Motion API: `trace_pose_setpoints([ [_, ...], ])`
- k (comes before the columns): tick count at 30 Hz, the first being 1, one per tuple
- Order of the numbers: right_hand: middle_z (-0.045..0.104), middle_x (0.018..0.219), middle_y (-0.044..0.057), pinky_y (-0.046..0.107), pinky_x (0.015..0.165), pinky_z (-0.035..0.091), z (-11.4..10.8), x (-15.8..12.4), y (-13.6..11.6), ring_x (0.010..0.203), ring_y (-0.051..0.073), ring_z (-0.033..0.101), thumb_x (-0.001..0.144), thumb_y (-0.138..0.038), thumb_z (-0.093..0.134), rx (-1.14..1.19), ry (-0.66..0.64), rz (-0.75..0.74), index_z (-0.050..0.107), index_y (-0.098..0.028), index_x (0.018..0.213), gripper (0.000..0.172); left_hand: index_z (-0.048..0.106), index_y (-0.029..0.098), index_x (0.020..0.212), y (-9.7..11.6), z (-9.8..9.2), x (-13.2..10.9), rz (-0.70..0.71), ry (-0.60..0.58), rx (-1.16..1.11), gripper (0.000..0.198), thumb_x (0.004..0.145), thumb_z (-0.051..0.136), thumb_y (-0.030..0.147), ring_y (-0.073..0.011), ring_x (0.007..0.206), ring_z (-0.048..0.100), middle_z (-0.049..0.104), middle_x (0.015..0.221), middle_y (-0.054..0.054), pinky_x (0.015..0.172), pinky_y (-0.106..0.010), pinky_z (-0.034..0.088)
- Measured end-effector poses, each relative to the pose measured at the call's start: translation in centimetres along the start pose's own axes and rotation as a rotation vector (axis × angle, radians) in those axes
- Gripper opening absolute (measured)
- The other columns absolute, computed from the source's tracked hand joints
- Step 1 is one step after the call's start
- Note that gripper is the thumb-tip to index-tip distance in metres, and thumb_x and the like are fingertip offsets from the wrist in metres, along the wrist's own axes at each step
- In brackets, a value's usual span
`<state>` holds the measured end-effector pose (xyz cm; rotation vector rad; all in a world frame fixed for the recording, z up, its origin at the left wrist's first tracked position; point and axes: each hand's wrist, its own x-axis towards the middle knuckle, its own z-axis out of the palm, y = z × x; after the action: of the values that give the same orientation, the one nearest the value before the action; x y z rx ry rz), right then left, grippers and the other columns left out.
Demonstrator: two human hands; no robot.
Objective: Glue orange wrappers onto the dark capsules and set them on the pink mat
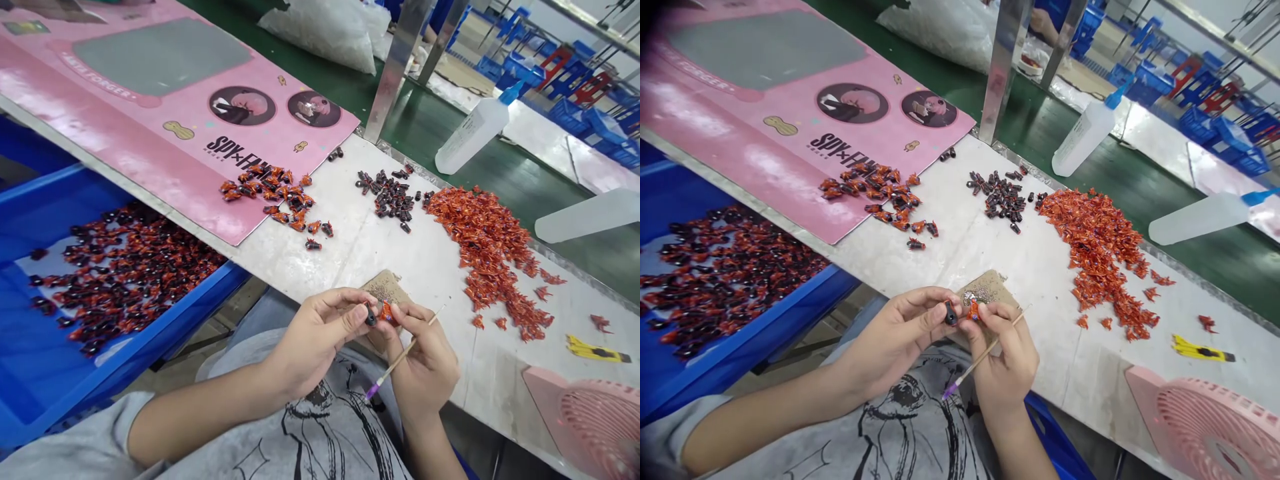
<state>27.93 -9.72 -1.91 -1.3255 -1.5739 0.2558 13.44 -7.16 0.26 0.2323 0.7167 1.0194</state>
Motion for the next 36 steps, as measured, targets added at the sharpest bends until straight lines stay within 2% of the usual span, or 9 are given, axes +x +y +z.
trace_pose_setpoints([
  [4,0.072,0.092,0.006,0.032,0.071,0.062,-0.4,-0.2,-0.2,0.087,0.019,0.072,0.082,-0.013,0.074,0.202,-0.009,0.239,0.073,-0.021,0.093,0.014,0.081,0.020,0.075,-0.2,0.0,-0.1,0.039,-0.051,0.069,0.026,0.060,0.094,0.035,-0.0087,0.076,0.069,0.077,0.078,0.000,0.075,-0.015,0.057],
  [6,0.073,0.092,0.006,0.034,0.075,0.062,-0.6,-0.3,-0.6,0.089,0.019,0.072,0.082,-0.013,0.074,0.257,-0.002,0.272,0.072,-0.021,0.095,0.016,0.082,0.021,0.076,-0.4,-0.1,-0.1,0.100,-0.048,0.130,0.023,0.062,0.093,0.035,-0.0086,0.076,0.069,0.077,0.078,0.000,0.073,-0.014,0.056],
  [13,0.072,0.099,0.005,0.033,0.081,0.060,-0.5,-0.3,-1.7,0.095,0.018,0.069,0.086,-0.010,0.069,0.317,-0.087,0.116,0.069,-0.026,0.112,0.030,0.083,0.024,0.077,-0.6,-0.7,0.1,0.370,-0.056,0.354,0.011,0.068,0.089,0.026,-0.0145,0.076,0.071,0.076,0.079,-0.003,0.069,-0.021,0.060],
  [19,0.070,0.098,0.008,0.033,0.074,0.060,-0.7,0.1,-1.9,0.090,0.019,0.070,0.093,-0.014,0.060,0.132,-0.162,-0.038,0.068,-0.023,0.114,0.024,0.082,0.023,0.079,-0.3,-0.4,-0.4,0.459,-0.019,0.486,0.011,0.069,0.086,0.019,-0.0160,0.072,0.072,0.078,0.077,-0.003,0.063,-0.022,0.060],
  [22,0.071,0.095,0.009,0.034,0.069,0.061,-0.7,0.4,-2.0,0.086,0.021,0.070,0.091,-0.020,0.068,0.048,-0.161,-0.131,0.068,-0.021,0.113,0.022,0.082,0.023,0.083,-0.2,-0.3,-0.5,0.466,0.027,0.531,0.013,0.071,0.085,0.018,-0.0154,0.069,0.072,0.078,0.077,-0.002,0.061,-0.021,0.060],
  [25,0.072,0.088,0.008,0.030,0.061,0.061,-0.6,0.4,-2.2,0.077,0.019,0.070,0.088,-0.022,0.071,0.022,-0.132,-0.178,0.067,-0.020,0.109,0.021,0.080,0.023,0.080,0.1,-0.4,-0.4,0.595,-0.062,0.629,0.011,0.075,0.081,0.013,-0.0135,0.066,0.071,0.077,0.074,-0.001,0.061,-0.019,0.058],
  [29,0.071,0.081,0.007,0.028,0.051,0.057,-0.1,0.1,-2.5,0.068,0.017,0.069,0.089,-0.011,0.067,0.031,-0.078,-0.205,0.068,-0.020,0.107,0.021,0.076,0.023,0.078,0.9,-0.8,-0.2,0.839,-0.232,0.787,0.012,0.080,0.076,0.011,-0.0139,0.062,0.068,0.074,0.068,-0.002,0.058,-0.021,0.056],
  [32,0.068,0.077,0.005,0.028,0.047,0.056,0.3,0.0,-2.8,0.066,0.017,0.067,0.087,-0.007,0.066,0.063,-0.041,-0.225,0.069,-0.020,0.106,0.022,0.075,0.024,0.078,1.3,-0.9,-0.3,0.914,-0.262,0.862,0.016,0.084,0.070,0.009,-0.0149,0.058,0.068,0.073,0.067,-0.003,0.052,-0.021,0.054],
  [36,0.066,0.078,0.005,0.027,0.048,0.056,0.4,0.4,-3.2,0.066,0.017,0.066,0.086,-0.002,0.064,0.104,-0.085,-0.220,0.069,-0.018,0.105,0.025,0.076,0.024,0.080,1.3,-0.8,-0.5,0.972,-0.254,0.852,0.021,0.083,0.069,0.005,-0.0141,0.056,0.067,0.072,0.063,-0.002,0.049,-0.020,0.052],
])
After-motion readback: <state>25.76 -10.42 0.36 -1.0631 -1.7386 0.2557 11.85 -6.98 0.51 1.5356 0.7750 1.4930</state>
